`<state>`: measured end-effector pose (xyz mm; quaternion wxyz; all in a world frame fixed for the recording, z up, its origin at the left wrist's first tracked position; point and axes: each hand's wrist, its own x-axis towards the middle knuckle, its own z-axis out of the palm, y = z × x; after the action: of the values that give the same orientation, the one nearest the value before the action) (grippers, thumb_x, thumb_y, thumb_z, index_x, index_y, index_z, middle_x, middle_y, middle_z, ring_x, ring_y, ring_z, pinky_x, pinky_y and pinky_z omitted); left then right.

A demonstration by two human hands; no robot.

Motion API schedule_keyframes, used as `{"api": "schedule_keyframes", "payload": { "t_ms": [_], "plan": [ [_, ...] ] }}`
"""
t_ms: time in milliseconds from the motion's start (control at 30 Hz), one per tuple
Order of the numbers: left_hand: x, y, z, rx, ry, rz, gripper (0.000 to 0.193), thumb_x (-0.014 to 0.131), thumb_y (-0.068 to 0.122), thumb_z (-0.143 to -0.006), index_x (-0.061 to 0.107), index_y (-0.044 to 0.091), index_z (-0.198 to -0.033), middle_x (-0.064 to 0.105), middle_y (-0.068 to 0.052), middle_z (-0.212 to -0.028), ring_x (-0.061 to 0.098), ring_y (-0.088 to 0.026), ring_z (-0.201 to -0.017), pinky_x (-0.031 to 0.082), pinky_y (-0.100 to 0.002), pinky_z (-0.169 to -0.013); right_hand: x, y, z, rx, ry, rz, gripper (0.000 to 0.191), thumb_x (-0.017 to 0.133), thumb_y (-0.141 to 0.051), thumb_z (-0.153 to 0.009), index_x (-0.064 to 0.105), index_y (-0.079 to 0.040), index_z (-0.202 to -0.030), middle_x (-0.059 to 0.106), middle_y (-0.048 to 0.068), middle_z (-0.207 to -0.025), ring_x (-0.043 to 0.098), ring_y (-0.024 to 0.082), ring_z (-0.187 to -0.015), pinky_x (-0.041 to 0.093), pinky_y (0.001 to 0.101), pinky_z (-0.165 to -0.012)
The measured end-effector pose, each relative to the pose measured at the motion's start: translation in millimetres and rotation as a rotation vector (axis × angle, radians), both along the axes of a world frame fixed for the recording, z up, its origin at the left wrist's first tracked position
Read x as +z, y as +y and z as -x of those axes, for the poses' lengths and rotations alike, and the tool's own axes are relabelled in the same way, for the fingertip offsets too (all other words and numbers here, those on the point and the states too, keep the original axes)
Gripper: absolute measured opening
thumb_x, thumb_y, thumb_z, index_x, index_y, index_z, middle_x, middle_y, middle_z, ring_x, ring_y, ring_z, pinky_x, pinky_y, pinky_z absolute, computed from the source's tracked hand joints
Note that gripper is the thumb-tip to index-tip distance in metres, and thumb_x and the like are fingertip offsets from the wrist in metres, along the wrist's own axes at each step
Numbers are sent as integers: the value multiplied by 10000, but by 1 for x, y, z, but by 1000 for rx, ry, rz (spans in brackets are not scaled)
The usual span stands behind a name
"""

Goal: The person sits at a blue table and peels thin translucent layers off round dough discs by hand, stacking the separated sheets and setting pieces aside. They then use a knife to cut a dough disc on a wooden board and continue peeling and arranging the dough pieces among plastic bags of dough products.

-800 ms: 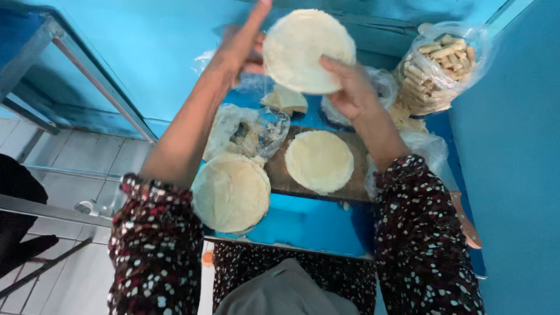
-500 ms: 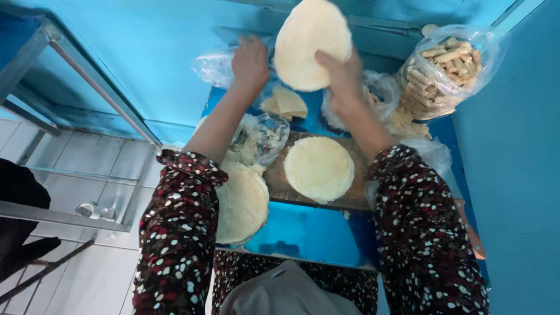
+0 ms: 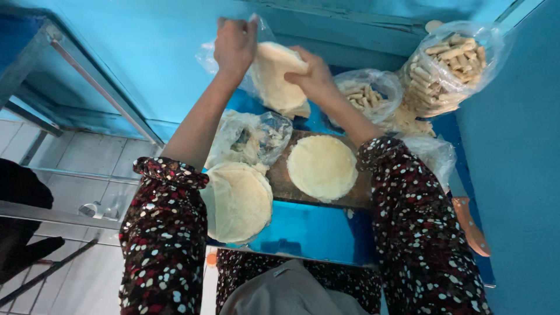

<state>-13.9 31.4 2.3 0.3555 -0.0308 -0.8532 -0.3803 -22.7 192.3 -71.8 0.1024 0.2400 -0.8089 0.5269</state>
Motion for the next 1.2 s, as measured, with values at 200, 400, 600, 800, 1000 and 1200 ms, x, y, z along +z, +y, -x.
{"api": "schedule_keyframes", "payload": {
  "t_ms": [200,400,600,800,1000,1200],
  "plan": [
    [-15,15,-8,-51,205,395,200,703,281,-914,790,111,-854,634,-139,-1120,674,-411,-945,574,-507,-648,15,-14,2,-113,-172,56,503,830,-124,-790,678,-59,-1265,783,80,-1096,754,191,-966,592,334,-831],
    [-29,36,-7,-244,187,575,101,674,97,-796,752,53,-842,627,-220,-1135,693,-418,-888,587,-508,-708,23,-26,9,-15,-651,670,287,677,-191,-834,689,-53,-1086,756,88,-975,739,214,-826,609,365,-703],
    [-33,36,-10,-473,110,256,168,661,123,-929,708,-27,-870,662,-285,-1034,674,-483,-889,566,-523,-753,26,-36,12,237,-735,987,267,548,-269,-959,640,-43,-1067,731,108,-999,725,233,-840,622,392,-728],
    [-26,23,-10,-344,45,286,352,736,257,-974,698,-54,-814,651,-296,-1004,660,-496,-858,556,-525,-719,22,-18,3,-146,-38,-231,406,756,-319,-888,659,1,-1118,751,206,-1049,734,344,-932,597,462,-783],
    [-23,15,-15,-259,54,236,199,757,202,-883,755,3,-875,656,-278,-1020,673,-483,-815,548,-542,-660,9,-6,-2,-431,409,-676,514,865,-335,-773,660,29,-1074,704,279,-863,678,495,-833,540,583,-665],
    [-16,-3,-7,-157,-20,219,206,772,241,-916,780,48,-846,723,-211,-843,691,-433,-762,562,-516,-662,-2,-3,-5,-318,276,-950,370,819,-416,-964,676,-91,-1069,724,182,-1015,698,409,-975,551,547,-812]
  ]
}}
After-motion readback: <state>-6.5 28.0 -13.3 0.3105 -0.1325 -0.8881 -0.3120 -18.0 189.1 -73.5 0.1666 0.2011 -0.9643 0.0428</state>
